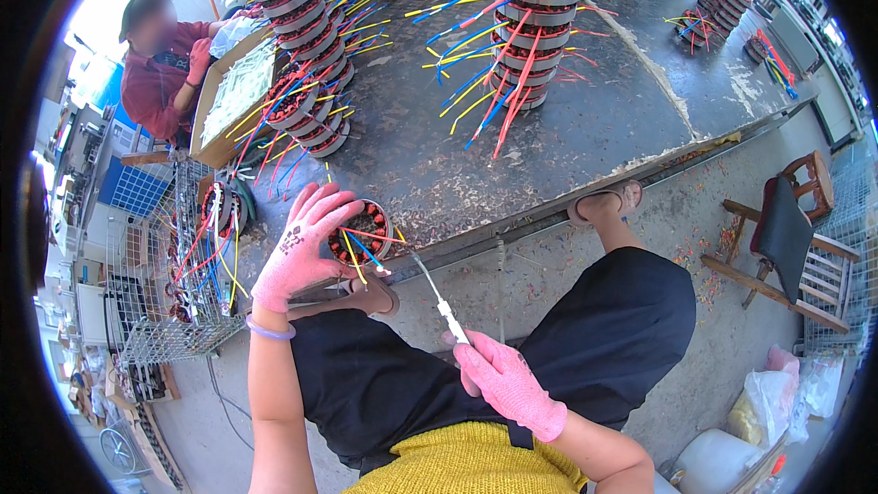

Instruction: The person uses a small lighter to heat and fuse the ends of various colored wires on a component.

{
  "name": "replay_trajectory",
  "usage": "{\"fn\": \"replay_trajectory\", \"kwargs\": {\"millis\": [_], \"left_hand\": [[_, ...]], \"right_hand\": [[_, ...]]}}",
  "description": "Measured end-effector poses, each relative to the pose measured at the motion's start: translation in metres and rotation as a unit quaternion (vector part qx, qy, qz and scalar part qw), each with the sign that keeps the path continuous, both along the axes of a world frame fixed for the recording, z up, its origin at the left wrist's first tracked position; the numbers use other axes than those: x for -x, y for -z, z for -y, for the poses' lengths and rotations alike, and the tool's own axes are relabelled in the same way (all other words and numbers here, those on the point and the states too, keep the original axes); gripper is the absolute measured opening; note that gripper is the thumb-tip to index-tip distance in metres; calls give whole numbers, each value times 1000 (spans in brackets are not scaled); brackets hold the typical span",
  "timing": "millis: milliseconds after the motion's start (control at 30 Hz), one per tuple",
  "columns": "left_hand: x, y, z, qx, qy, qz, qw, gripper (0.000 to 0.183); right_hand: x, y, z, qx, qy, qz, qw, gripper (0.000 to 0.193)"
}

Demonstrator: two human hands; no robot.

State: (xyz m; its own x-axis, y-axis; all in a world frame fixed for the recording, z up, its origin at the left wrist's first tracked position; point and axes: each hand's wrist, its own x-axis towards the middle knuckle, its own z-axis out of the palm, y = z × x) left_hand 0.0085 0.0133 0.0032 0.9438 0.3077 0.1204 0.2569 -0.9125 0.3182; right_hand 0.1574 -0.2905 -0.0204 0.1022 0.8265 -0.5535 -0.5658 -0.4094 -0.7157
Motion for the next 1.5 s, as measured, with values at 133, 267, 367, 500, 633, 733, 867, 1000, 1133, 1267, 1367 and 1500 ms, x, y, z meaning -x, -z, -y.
{"fn": "replay_trajectory", "kwargs": {"millis": [133, 267, 367, 500, 633, 733, 867, 1000, 1133, 1267, 1367, 1500], "left_hand": [[0, -2, 0, 4, -1, -4, 1000, 97], [0, -1, -1, 10, -4, -11, 1000, 97], [0, -1, -1, 15, -3, -8, 1000, 96], [0, -1, -1, 8, 0, -7, 1000, 96], [-1, 0, 0, 8, -2, -9, 1000, 95], [1, 0, -1, 12, 0, -8, 1000, 95], [0, -3, 0, 3, 0, -13, 1000, 95], [0, -3, 0, 5, -1, -13, 1000, 94], [-2, -4, 1, 4, 1, -15, 1000, 94], [2, 0, -1, 19, -4, -16, 1000, 97], [2, 0, -2, 16, -2, -18, 1000, 97], [1, 0, -2, 10, 1, -19, 1000, 97]], "right_hand": [[-1, 0, 0, -3, -13, 12, 1000, 39], [0, -5, 0, -2, 7, -3, 1000, 40], [0, -2, 1, -4, 12, -15, 1000, 40], [-2, -3, 1, 8, -20, 34, 999, 41], [0, -2, -1, 0, -11, 12, 1000, 42], [0, 3, -1, 14, -17, 15, 1000, 42], [0, 1, 1, 13, -10, 31, 999, 41], [1, -1, 0, 8, -7, 42, 999, 40], [2, 4, 1, -2, -4, 18, 1000, 41], [3, 1, -2, 1, -4, 18, 1000, 41], [2, -2, -1, 4, -8, 19, 1000, 41], [0, 1, 1, 19, -17, 19, 999, 41]]}}
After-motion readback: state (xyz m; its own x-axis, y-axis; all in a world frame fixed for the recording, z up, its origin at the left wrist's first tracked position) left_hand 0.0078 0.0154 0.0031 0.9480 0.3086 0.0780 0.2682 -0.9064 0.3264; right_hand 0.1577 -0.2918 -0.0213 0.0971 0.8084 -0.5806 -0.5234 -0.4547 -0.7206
